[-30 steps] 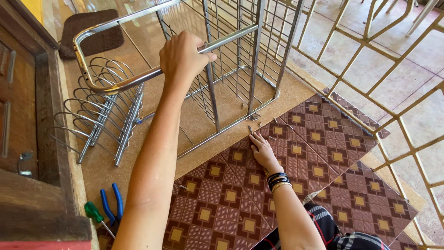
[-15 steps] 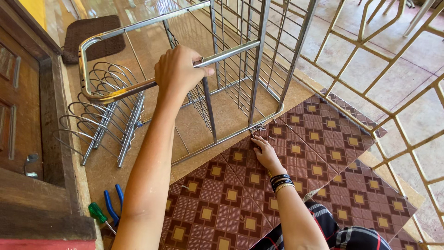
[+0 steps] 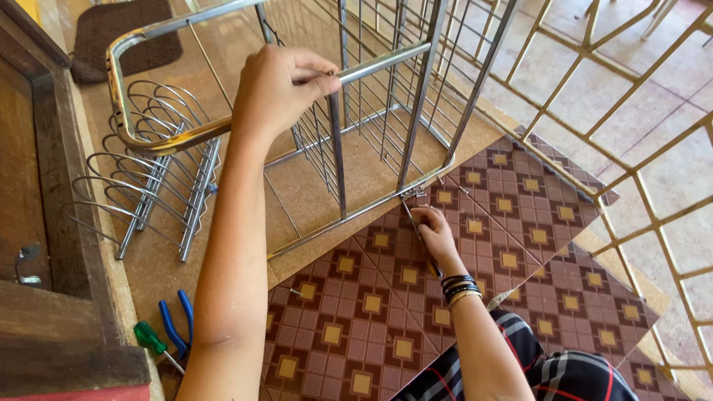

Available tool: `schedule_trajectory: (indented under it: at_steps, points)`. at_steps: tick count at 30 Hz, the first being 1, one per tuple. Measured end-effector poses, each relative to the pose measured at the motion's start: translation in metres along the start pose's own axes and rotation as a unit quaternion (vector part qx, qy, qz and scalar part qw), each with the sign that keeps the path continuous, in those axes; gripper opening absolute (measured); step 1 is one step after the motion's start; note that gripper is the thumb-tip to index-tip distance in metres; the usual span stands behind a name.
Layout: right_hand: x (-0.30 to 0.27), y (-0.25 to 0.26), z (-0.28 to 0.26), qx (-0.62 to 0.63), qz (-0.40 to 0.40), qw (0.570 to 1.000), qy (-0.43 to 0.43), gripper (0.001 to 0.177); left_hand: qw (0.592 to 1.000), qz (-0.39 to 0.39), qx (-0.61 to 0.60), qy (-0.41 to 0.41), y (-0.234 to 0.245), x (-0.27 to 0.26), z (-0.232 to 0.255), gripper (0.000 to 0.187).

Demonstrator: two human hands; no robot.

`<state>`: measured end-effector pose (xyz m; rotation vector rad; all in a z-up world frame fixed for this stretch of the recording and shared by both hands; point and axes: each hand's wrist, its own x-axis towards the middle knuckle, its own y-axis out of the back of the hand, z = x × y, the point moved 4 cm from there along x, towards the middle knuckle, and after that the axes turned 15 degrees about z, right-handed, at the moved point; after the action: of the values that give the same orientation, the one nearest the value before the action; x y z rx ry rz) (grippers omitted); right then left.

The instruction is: The person assembles a stainless steel dish rack by inserting vertical support bars into the frame and tightening screws with a screwdriver. The person secures multiple joints and adjusts the rack's orientation during assembly.

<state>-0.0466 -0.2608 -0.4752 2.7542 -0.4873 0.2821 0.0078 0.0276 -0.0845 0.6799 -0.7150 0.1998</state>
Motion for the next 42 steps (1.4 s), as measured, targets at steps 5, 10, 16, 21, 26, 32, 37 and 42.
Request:
schedule_trajectory:
  at_steps: [5, 10, 16, 21, 26, 32, 37, 42]
  points:
    - [-0.004, 0.008, -0.012, -0.152, -0.090, 0.979, 0.103, 0.055, 0.999, 0.044, -0.016, 0.003, 0.003, 0.002, 0.003, 0.014]
    - [-0.016, 0.018, -0.043, -0.405, -0.279, 0.808, 0.325, 0.066, 0.994, 0.007, -0.015, 0.107, 0.004, 0.000, 0.002, 0.013]
    - [-0.023, 0.026, -0.042, -0.397, -0.352, 0.729, 0.434, 0.037, 0.997, 0.038, -0.030, 0.066, 0.006, 0.002, 0.007, 0.015]
    - [-0.027, 0.017, -0.078, -0.281, -0.252, 0.743, 0.554, 0.037, 0.994, 0.015, -0.039, 0.100, 0.006, 0.005, 0.003, 0.016]
    - [-0.007, 0.020, -0.168, -0.067, -0.114, 0.888, 0.440, 0.027, 0.993, 0.009, -0.043, 0.113, 0.006, 0.006, 0.006, 0.023]
    - [0.026, 0.053, -0.313, 0.197, -0.058, 0.937, 0.284, 0.028, 0.992, 0.007, -0.016, 0.122, 0.003, 0.006, 0.005, 0.015]
    - [0.070, 0.075, -0.418, 0.320, -0.018, 0.903, 0.285, 0.050, 0.988, -0.004, -0.052, 0.146, 0.001, 0.009, -0.001, 0.019]
    - [0.114, 0.067, -0.474, 0.284, -0.039, 0.891, 0.353, 0.050, 0.982, -0.034, -0.044, 0.181, 0.002, 0.010, -0.002, 0.028]
